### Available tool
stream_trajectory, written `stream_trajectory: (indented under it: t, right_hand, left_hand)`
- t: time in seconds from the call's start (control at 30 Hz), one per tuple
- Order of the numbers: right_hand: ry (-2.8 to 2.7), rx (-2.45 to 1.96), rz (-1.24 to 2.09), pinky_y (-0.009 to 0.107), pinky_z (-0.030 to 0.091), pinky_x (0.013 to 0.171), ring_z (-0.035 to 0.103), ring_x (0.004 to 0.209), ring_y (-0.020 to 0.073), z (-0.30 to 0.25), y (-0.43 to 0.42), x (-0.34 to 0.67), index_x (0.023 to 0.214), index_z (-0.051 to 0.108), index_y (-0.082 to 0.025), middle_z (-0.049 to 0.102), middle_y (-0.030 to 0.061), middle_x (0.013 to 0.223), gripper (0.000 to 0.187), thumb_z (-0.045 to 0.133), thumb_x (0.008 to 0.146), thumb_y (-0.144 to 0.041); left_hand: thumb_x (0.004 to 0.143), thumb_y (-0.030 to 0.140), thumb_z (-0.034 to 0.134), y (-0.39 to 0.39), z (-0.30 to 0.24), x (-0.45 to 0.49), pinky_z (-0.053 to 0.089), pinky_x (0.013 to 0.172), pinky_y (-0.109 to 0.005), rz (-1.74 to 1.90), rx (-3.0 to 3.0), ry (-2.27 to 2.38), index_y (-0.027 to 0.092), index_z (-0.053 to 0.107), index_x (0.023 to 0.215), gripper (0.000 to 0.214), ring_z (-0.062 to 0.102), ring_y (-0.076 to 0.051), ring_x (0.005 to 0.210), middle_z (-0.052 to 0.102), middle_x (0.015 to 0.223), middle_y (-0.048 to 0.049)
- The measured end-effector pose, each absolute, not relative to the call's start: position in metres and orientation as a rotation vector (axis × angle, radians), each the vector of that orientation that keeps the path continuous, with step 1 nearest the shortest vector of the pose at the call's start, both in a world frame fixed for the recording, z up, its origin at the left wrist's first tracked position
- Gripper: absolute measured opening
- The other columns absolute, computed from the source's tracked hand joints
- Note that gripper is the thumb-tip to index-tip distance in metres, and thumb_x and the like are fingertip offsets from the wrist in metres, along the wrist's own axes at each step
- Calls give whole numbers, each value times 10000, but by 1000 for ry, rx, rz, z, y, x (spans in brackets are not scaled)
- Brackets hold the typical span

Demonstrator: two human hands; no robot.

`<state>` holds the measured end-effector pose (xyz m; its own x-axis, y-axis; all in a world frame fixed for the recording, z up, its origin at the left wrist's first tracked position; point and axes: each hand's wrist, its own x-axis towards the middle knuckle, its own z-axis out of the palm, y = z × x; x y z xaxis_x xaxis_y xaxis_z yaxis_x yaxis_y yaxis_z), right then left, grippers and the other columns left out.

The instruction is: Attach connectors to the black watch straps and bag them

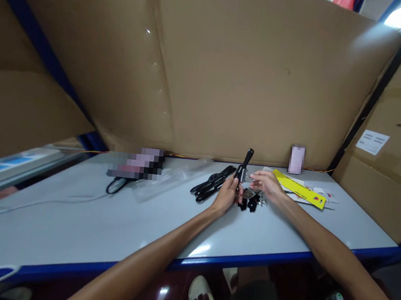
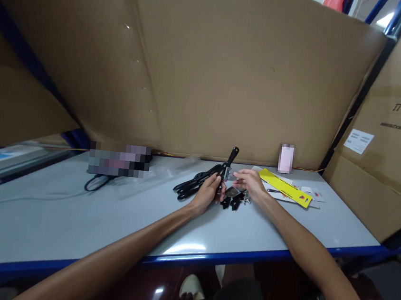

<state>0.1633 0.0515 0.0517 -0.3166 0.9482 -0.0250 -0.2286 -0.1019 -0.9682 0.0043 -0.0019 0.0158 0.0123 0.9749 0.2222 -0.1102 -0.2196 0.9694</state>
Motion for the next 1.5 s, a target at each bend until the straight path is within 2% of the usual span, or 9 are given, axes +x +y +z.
stream_trajectory:
  t: [0.23, 0.43, 0.67, 0.8, 1.0, 1.2, 1.33, 1.4, 1.5]
  right_hand:
    - [-1329, -948, 1539, 207, 481, 481, 577, 495, 98, 54, 46, 162, 705, 596, -175, 620, -19, 604, 294, 856, 698, -311]
    - [-1375, -998, 1477, 190, 470, 455, 591, 483, 103, 57, 44, 160, 708, 579, -182, 647, -7, 594, 304, 854, 722, -310]
    - [-1429, -958, 1496, 210, 515, 459, 637, 491, 128, 56, 42, 158, 731, 571, -181, 684, 19, 617, 260, 790, 809, -297]
    - [-1482, -922, 1489, 221, 539, 474, 652, 496, 132, 55, 41, 158, 745, 574, -176, 706, 31, 645, 265, 782, 817, -324]
    - [-1564, -894, 1454, 221, 534, 453, 635, 476, 126, 54, 42, 159, 737, 556, -186, 684, 3, 619, 311, 795, 789, -379]
    - [-1662, -920, 1415, 213, 490, 428, 603, 449, 119, 51, 48, 159, 754, 557, -197, 674, -6, 607, 338, 761, 817, -460]
    - [-1772, -1096, 972, 207, 405, 447, 530, 410, 105, 58, 63, 174, 660, 575, -193, 604, -11, 522, 417, 577, 951, -492]
    - [-1822, -1199, 617, 217, 413, 534, 559, 465, 117, 63, 72, 187, 598, 569, -190, 587, -3, 499, 470, 516, 992, -440]
    - [-1993, -1385, 246, 243, 415, 642, 654, 636, 168, 67, 82, 204, 615, 644, -176, 681, 48, 599, 441, 515, 994, -361]
  left_hand:
    - [915, 549, 598, -8, 23, 10, 228, 352, -193, 1395, 1218, 953, 218, 466, 885, 358, 424, -72, 355, 559, 595, 69]
    - [907, 452, 625, -8, 24, 10, 250, 394, -194, 1385, 1185, 958, 206, 475, 838, 296, 446, -71, 419, 589, 649, 33]
    - [804, 555, 744, -13, 28, 10, 130, 407, -202, 1316, 1107, 989, 208, 467, 791, 444, 268, -42, 399, 354, 544, 99]
    - [772, 620, 765, -11, 25, 10, 126, 407, -209, 1312, 1092, 1016, 213, 433, 730, 526, 247, -35, 402, 320, 527, 102]
    - [782, 676, 730, -6, 19, 8, 134, 406, -216, 1295, 1111, 1034, 190, 509, 729, 536, 242, -42, 396, 303, 489, 99]
    - [788, 631, 744, -4, 17, 8, 137, 409, -206, 1298, 1099, 1055, 212, 423, 648, 546, 234, -39, 399, 288, 483, 99]
    - [842, 566, 702, -3, 16, 9, 145, 416, -198, 1336, 1060, 1146, 219, 401, 651, 497, 236, -47, 404, 293, 481, 101]
    - [862, 532, 686, -3, 17, 9, 145, 418, -196, 1335, 1037, 1166, 220, 401, 657, 469, 237, -49, 404, 295, 482, 102]
    - [890, 499, 656, -4, 18, 8, 145, 414, -193, 1323, 1023, 1157, 221, 405, 665, 438, 235, -52, 398, 285, 479, 104]
